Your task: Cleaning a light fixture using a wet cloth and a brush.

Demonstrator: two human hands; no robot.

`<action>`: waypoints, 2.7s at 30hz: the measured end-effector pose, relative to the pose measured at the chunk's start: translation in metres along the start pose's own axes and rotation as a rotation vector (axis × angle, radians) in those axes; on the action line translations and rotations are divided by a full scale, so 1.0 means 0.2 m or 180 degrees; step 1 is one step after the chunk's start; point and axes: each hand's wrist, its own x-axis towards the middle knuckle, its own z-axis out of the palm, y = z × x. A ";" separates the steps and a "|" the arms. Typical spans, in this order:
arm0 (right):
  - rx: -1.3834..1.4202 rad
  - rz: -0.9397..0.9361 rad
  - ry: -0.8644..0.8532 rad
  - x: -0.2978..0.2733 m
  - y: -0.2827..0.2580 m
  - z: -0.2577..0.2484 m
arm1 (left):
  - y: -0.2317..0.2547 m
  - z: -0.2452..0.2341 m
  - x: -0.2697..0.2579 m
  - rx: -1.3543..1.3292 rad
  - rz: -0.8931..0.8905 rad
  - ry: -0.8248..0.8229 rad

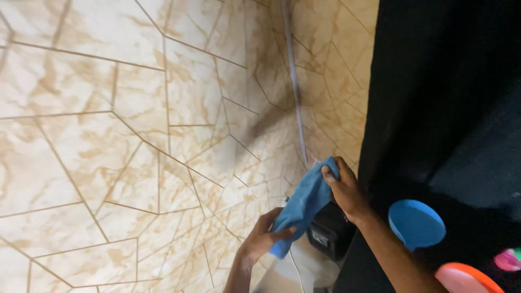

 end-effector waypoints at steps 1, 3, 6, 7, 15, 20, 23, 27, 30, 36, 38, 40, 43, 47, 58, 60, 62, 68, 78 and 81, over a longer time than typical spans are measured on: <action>0.0014 -0.0085 -0.0017 0.03 -0.08 0.08 | 0.03 -0.04 -0.01 0.0032 0.0077 0.0028; 0.1029 0.0352 0.0062 0.09 -0.24 0.22 | 0.10 -0.13 -0.02 0.0015 0.0043 0.0096; 0.1651 0.0510 0.0270 0.19 -0.42 0.41 | 0.19 -0.23 -0.02 0.0189 0.0277 0.0095; 0.1661 0.0433 0.0224 0.23 -0.38 0.45 | 0.22 -0.27 -0.01 0.0214 0.0356 0.0128; 0.2315 0.1397 0.0155 0.57 -0.61 0.68 | 0.49 -0.47 0.03 0.0471 0.0593 0.0334; 0.2593 0.1176 -0.0300 0.76 -0.81 0.80 | 0.72 -0.58 0.07 0.0884 0.0674 0.0589; 0.2646 0.0843 -0.0443 0.91 -0.86 0.83 | 0.91 -0.63 0.07 0.1420 0.0708 0.0773; 0.2815 0.0225 -0.0903 1.35 -0.85 0.84 | 1.27 -0.72 0.12 0.2201 0.1602 0.0905; 0.2808 -0.0364 -0.0736 1.56 -1.09 0.88 | 1.59 -0.78 0.19 0.2552 0.2253 0.1403; 0.2169 -0.2522 0.0172 2.26 -1.45 0.97 | 2.23 -0.90 0.28 0.4149 0.3401 0.2917; 0.1714 -0.2810 0.0653 2.30 -1.73 0.96 | 2.43 -0.95 0.30 0.4319 0.3459 0.3075; 0.1226 -0.3045 0.1146 2.47 -1.90 0.98 | 2.57 -1.01 0.33 0.4463 0.3500 0.3221; 0.0560 -0.3836 0.1613 2.78 -2.04 1.07 | 2.74 -1.13 0.40 0.5229 0.3648 0.3675; -0.0739 -0.4168 0.1759 2.71 -2.12 1.17 | 2.79 -1.20 0.46 0.5622 0.3819 0.3931; -0.1431 -0.4193 0.1699 2.71 -2.26 1.21 | 2.77 -1.17 0.47 0.5841 0.3600 0.3995; -0.1529 -0.3792 0.1425 2.63 -2.20 1.20 | 2.79 -1.17 0.46 0.5966 0.3641 0.4030; -0.1596 -0.3809 0.1424 2.62 -2.19 1.18 | 2.78 -1.16 0.46 0.6002 0.3534 0.3999; -0.1500 -0.3935 0.1721 2.72 -2.39 1.19 | 2.79 -1.18 0.46 0.6100 0.3561 0.4093; -0.1432 -0.3659 0.1645 2.65 -2.24 1.20 | 2.78 -1.16 0.44 0.6023 0.3284 0.4023; -0.1285 -0.3752 0.1768 2.75 -2.37 1.22 | 2.78 -1.19 0.46 0.6025 0.3832 0.4002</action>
